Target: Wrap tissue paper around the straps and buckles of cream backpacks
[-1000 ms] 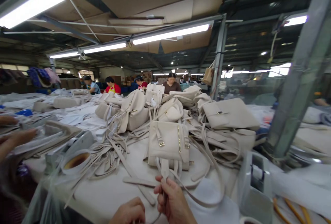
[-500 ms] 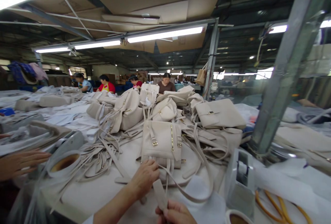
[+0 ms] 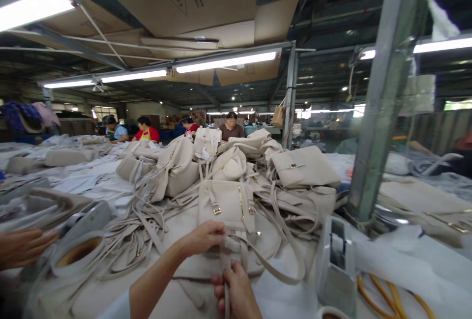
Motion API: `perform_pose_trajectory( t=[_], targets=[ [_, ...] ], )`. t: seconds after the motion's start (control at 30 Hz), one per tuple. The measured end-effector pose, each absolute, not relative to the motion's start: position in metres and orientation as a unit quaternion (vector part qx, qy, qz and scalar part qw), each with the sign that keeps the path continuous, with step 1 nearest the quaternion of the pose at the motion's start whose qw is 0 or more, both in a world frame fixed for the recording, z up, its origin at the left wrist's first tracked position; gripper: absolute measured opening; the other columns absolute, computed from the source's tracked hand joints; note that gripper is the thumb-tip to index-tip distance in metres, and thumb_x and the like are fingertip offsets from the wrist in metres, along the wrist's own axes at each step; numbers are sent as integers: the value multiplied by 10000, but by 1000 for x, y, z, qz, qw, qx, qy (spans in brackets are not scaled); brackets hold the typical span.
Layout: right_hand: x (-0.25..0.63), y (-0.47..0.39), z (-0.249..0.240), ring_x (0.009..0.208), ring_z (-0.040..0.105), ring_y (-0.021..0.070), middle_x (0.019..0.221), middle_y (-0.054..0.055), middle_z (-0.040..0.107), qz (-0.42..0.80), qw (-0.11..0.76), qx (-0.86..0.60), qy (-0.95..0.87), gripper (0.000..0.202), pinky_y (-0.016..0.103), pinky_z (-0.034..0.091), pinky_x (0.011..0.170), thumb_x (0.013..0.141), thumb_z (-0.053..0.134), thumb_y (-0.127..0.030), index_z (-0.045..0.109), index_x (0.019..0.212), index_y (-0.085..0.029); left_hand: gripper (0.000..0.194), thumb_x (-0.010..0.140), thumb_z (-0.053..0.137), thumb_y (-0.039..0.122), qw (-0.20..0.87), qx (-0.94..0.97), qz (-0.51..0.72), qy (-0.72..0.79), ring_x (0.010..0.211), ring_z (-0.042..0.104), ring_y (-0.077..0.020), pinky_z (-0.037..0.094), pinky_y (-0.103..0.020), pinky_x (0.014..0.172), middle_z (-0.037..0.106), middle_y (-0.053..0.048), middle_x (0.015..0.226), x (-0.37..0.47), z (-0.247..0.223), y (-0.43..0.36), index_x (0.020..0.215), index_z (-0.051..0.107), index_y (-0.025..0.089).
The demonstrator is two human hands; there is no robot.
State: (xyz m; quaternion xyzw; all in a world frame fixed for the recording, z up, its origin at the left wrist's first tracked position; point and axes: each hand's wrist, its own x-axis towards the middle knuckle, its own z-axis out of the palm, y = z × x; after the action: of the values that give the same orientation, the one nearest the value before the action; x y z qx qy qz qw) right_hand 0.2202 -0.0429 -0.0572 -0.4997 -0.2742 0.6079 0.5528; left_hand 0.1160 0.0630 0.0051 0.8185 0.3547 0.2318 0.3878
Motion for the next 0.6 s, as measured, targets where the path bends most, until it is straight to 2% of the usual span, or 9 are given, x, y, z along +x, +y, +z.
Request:
perform_pose_trajectory(
  t=[0.07,0.17,0.27,0.33,0.43,0.6],
  targets=[
    [222,-40,-58,367,449,47,542,-51,590,604,560,-506,-255,195,105,243,326,743,544,-224,464,919,-203,100,655,557,206,397,811,244,353,649,428,-127,325,-228,589,489,51,614,115,-1,61,715,630,173],
    [227,-39,-64,345,433,54,518,-56,568,615,546,-515,-241,164,117,233,307,750,593,-262,464,835,-206,84,642,550,185,402,804,260,351,659,436,-125,330,-230,600,500,45,636,113,-7,59,703,607,170],
    [229,-38,-66,383,474,61,559,-53,595,606,590,-481,-232,322,122,265,334,668,721,-338,488,850,-212,85,637,555,173,409,795,277,352,673,453,-125,347,-233,617,516,43,660,115,-8,59,715,588,171],
    [228,-34,-65,428,504,60,603,-50,620,591,635,-450,-212,428,121,307,375,602,780,-355,515,907,-214,156,639,555,169,410,786,292,361,677,462,-124,359,-233,623,517,47,681,117,-9,57,791,590,168],
    [225,-26,-62,461,511,56,624,-45,632,585,667,-426,-177,485,126,344,405,516,825,-357,545,879,-198,238,696,534,209,397,777,307,379,667,481,-131,371,-241,625,531,44,682,122,-11,53,913,617,159],
    [225,-24,-66,470,499,46,642,-27,648,589,672,-408,-186,501,119,335,398,471,849,-353,591,856,-161,122,711,576,239,337,783,324,411,693,523,-168,384,-293,712,573,20,629,132,-10,41,687,680,181]
  ],
)
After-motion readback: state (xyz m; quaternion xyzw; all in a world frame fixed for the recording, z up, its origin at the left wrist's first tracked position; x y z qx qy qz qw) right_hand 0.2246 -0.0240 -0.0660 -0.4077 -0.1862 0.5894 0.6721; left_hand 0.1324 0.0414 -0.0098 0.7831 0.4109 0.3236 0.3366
